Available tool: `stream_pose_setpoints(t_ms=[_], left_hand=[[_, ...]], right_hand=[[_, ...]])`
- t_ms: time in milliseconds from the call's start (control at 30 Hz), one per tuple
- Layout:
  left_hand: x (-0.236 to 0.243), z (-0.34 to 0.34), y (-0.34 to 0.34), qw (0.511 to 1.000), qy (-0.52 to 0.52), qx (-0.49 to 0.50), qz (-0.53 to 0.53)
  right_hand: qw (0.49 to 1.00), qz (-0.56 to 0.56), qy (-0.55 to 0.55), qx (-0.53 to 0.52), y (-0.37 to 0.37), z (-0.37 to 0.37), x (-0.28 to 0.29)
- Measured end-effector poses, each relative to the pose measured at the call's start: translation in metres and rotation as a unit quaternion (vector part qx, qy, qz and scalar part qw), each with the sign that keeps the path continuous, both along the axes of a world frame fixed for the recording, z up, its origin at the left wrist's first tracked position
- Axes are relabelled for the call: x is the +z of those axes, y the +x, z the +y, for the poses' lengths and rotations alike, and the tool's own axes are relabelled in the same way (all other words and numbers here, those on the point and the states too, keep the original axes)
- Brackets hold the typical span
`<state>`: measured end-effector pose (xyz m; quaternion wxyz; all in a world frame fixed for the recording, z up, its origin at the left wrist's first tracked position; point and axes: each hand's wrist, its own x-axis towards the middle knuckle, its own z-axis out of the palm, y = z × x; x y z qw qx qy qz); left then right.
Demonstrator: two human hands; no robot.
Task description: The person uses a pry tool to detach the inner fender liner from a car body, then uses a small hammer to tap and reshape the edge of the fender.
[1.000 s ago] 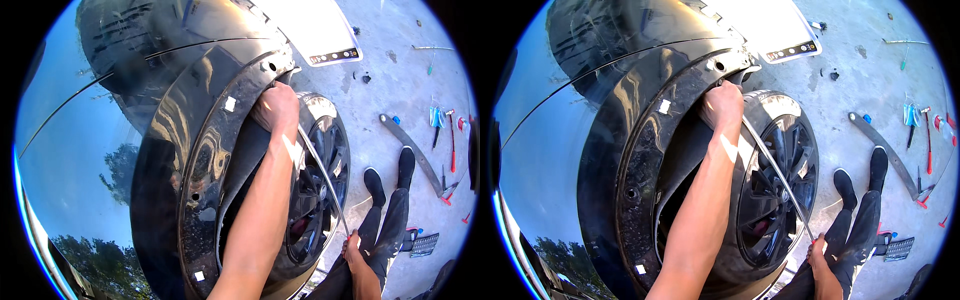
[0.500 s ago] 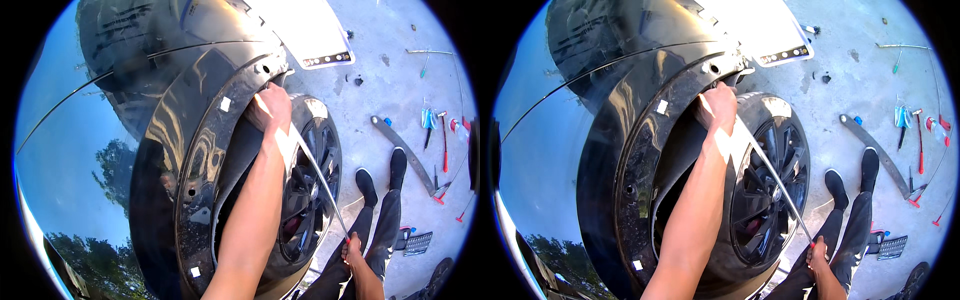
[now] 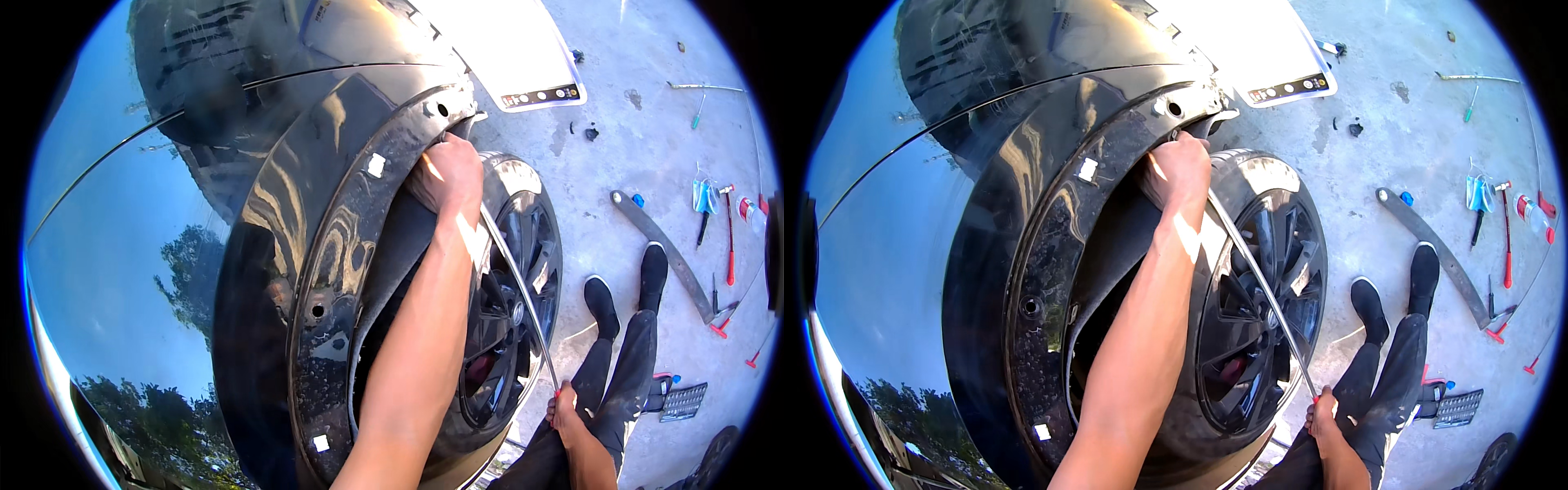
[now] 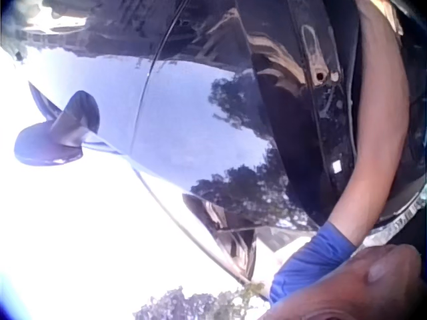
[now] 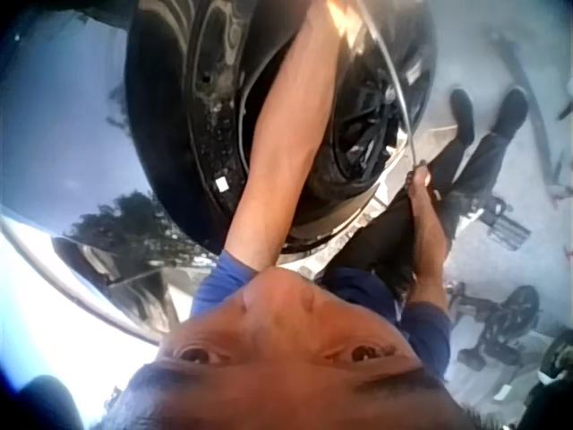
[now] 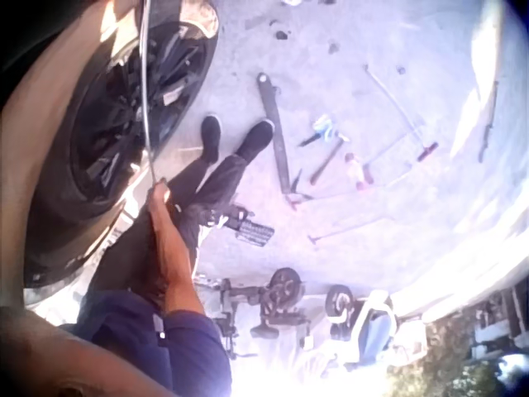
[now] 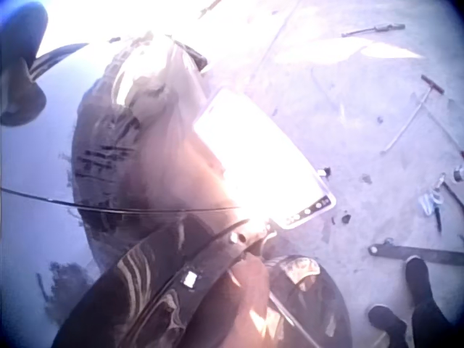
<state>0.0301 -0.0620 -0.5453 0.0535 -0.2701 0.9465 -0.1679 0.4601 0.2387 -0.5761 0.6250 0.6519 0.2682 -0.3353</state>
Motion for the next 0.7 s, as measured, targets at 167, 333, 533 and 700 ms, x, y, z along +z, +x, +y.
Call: stream_pose_setpoints(t_ms=[167,333,533,700], left_hand=[[0.071,0.018,-0.004,0.992,-0.003,-0.052,-0.116],[0.055,0.044,-0.013,0.980,0.163,0.079,0.087],[0.064,0.036,-0.012,0.960,0.183,0.178,0.113],[0.058,0.037,-0.015,0.956,0.196,0.180,0.126]], right_hand=[[0.999,0.037,-0.002,0.004,-0.029,0.023,0.013],[0.997,0.064,0.016,-0.047,-0.002,0.022,-0.003],[0.998,0.055,0.028,-0.010,-0.015,0.032,-0.003],[0.998,0.049,0.018,-0.030,-0.007,0.023,-0.005]])
